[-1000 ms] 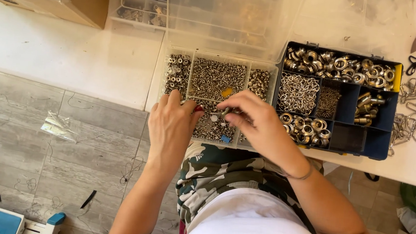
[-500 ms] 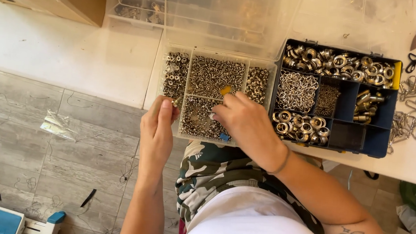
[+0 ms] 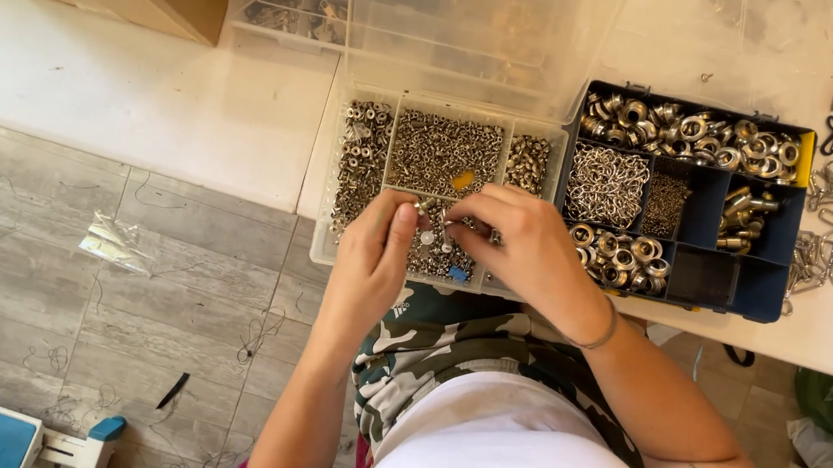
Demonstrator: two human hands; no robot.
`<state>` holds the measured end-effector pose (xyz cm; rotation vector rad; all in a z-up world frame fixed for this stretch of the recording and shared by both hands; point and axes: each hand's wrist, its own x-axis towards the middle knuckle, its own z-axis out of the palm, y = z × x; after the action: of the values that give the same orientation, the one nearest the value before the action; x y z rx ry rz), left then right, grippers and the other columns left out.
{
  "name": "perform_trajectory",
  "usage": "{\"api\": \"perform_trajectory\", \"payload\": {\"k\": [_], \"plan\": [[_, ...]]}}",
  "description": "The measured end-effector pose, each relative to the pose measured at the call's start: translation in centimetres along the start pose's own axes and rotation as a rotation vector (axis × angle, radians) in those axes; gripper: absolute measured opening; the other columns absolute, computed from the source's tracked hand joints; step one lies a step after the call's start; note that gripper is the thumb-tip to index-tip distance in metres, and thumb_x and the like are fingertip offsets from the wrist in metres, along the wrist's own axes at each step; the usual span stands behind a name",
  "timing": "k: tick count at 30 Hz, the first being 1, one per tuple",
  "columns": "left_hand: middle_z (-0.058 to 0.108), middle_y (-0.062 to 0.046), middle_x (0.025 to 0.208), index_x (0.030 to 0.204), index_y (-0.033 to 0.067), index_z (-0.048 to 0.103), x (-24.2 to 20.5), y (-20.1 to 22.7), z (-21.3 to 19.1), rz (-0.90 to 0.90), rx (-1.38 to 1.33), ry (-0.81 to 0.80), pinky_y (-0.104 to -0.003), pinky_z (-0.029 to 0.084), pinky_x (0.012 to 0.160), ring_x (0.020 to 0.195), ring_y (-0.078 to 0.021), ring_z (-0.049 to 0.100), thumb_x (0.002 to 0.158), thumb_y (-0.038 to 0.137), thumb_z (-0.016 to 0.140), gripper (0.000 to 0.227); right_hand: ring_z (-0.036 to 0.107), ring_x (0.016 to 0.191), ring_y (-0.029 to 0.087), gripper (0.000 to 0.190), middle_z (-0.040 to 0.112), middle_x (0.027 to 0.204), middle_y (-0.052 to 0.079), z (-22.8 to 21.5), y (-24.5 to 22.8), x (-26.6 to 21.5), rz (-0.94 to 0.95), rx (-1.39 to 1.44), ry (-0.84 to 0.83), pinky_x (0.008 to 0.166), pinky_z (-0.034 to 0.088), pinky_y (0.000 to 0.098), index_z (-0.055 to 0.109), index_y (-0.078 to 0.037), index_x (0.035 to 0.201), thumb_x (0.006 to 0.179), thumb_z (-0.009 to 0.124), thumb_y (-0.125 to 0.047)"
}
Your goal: Sorting and picking small metal hardware components like rings and grommets from a storage container.
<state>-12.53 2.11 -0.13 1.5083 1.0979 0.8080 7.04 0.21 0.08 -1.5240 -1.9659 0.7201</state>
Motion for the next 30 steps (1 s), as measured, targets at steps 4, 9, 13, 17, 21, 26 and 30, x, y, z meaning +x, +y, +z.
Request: {"api": "perform_trajectory", "payload": {"k": [4,9,13,17,21,26,30], "plan": [[0.070,-0.013,0.100,0.104,0.0120,0.066,0.1,1.1,0.2,0.016,0.059,-0.029,-0.042,0.052,0.075,0.085,-0.0301,0.066,0.111,0.029,0.040,0.032,0.058,0.062,0.023,0.003,0.057,0.067,0.007,-1.6,0.0,-0.4,-0.019,0.019,0.040,0.059,0.050,0.0350,0.076,-0.007,0.093,0.091,0.075,-0.009],[0.068,-0.013,0.114,0.098,0.0071,0.064,0.0,1.1,0.4,0.056,0.027,0.022,-0.043,0.053,0.082,0.096,-0.0323,0.068,0.111,0.027,0.039,0.035,0.054,0.063,0.016,0.007,0.058,0.067,0.003,-2.6,-0.4,-0.7,0.010,0.053,0.088,0.063,0.048,0.0286,0.080,-0.011,0.096,0.095,0.073,-0.011],[0.060,-0.008,0.087,0.102,0.0111,0.065,-0.3,-0.7,0.5,0.008,0.011,0.032,-0.037,0.048,0.066,0.074,-0.0202,0.056,0.111,0.027,0.041,0.030,0.051,0.057,0.014,0.006,0.058,0.065,0.005,-2.8,-0.5,-1.0,0.023,0.211,0.100,0.057,0.045,0.0273,0.080,-0.010,0.096,0.092,0.075,-0.009],[0.064,-0.009,0.084,0.111,0.0063,0.063,-0.4,-0.3,0.7,-0.013,-0.038,0.073,-0.033,0.044,0.060,0.069,-0.0174,0.052,0.108,0.020,0.045,0.022,0.048,0.058,0.013,0.007,0.058,0.064,0.006,-3.1,0.6,-1.6,0.073,0.325,0.161,0.058,0.041,0.0265,0.081,-0.009,0.097,0.094,0.074,-0.009],[0.067,-0.011,0.086,0.119,0.0026,0.056,-0.2,0.2,1.3,0.027,-0.197,0.081,-0.030,0.043,0.062,0.070,-0.0151,0.052,0.107,0.014,0.051,0.018,0.046,0.067,0.007,0.008,0.053,0.071,0.002,-2.7,2.6,-3.2,0.139,0.683,0.280,0.062,0.039,0.0228,0.078,-0.005,0.099,0.095,0.073,-0.010],[0.067,-0.013,0.095,0.123,-0.0005,0.055,-0.2,0.1,4.9,0.046,-0.439,-0.031,-0.030,0.048,0.078,0.089,-0.0161,0.058,0.104,0.006,0.056,0.020,0.043,0.058,0.006,0.012,0.052,0.074,0.008,-2.5,6.3,-6.9,0.133,1.094,0.394,0.050,0.039,0.0197,0.073,0.003,0.104,0.095,0.068,-0.002],[0.067,-0.014,0.103,0.125,-0.0007,0.058,0.3,1.9,10.3,0.003,-0.543,-0.173,-0.028,0.050,0.082,0.095,-0.0169,0.063,0.098,0.005,0.067,0.029,0.041,0.055,0.011,0.013,0.046,0.075,0.011,-4.4,8.1,-9.7,0.083,1.183,0.530,0.047,0.037,0.0204,0.070,0.011,0.103,0.094,0.066,0.002]]}}
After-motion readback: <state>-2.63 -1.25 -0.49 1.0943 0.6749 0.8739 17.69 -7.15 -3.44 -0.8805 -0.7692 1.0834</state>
